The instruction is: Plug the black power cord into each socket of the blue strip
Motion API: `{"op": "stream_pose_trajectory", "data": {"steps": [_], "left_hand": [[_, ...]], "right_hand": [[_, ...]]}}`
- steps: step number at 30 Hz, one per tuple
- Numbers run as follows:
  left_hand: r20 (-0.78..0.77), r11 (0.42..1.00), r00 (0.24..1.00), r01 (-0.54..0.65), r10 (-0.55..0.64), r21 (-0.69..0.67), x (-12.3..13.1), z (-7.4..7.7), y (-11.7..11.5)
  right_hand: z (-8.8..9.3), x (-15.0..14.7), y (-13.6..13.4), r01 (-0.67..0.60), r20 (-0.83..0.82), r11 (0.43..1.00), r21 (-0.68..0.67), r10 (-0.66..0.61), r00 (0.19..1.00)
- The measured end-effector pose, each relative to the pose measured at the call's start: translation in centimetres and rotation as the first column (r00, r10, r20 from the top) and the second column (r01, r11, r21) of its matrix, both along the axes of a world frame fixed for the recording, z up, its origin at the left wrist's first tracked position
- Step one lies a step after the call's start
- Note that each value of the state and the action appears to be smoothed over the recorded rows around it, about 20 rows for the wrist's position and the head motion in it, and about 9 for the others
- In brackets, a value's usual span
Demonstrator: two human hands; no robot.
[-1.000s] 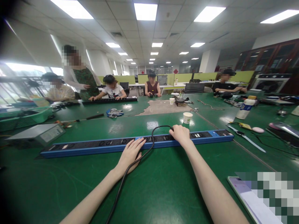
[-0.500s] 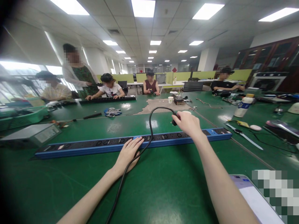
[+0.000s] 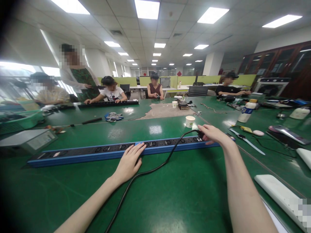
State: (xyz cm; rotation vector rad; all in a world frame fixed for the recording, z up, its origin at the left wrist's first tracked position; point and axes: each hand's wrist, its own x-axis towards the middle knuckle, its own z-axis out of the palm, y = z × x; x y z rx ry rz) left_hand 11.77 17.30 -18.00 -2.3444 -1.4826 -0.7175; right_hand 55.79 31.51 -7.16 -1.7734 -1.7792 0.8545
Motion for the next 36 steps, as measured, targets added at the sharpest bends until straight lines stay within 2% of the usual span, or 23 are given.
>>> {"op": "stream_pose_trajectory", "data": {"steps": [2,4,6,9,12,17,20,25,30,36], "left_hand": [[-0.003,1.000,1.000,-0.005,0.005,-0.007,0.0,0.0,0.0],[-0.008,1.000,1.000,-0.009,0.009,-0.011,0.0,0.0,0.0],[-0.010,1.000,1.000,-0.010,0.010,-0.007,0.0,0.0,0.0],[-0.007,1.000,1.000,-0.007,0.007,0.003,0.0,0.0,-0.1],[-0.004,1.000,1.000,-0.002,0.002,0.003,0.0,0.0,-0.1],[-0.006,1.000,1.000,-0.008,0.008,-0.005,0.0,0.0,-0.1],[-0.009,1.000,1.000,-0.009,0.009,-0.009,0.0,0.1,-0.1],[-0.009,1.000,1.000,-0.010,0.010,-0.014,0.0,0.1,-0.1],[-0.003,1.000,1.000,-0.013,0.013,0.002,0.1,0.0,0.0],[0.003,1.000,1.000,-0.024,0.024,0.009,0.3,-0.2,0.1]], "right_hand": [[-0.5,0.2,0.5,0.046,0.112,0.998,0.048,-0.051,0.992],[-0.7,0.3,0.8,0.009,0.239,0.996,0.091,-0.030,0.970],[-0.8,0.2,0.9,-0.102,0.353,0.988,0.118,0.055,0.934],[-0.7,-0.5,0.8,-0.314,0.470,0.940,0.132,0.219,0.855],[-0.7,-2.0,0.6,-0.391,0.568,0.911,0.133,0.253,0.783],[-0.7,-4.7,0.2,-0.392,0.704,0.909,0.143,0.184,0.686],[-0.5,-5.4,0.1,-0.374,0.737,0.919,0.123,0.168,0.655],[-0.9,-4.5,0.6,-0.280,0.718,0.954,0.105,0.122,0.685],[-1.6,-4.6,0.6,-0.325,0.687,0.941,0.100,0.171,0.707],[-2.6,-5.6,0.3,-0.303,0.723,0.942,0.144,0.109,0.682]]}}
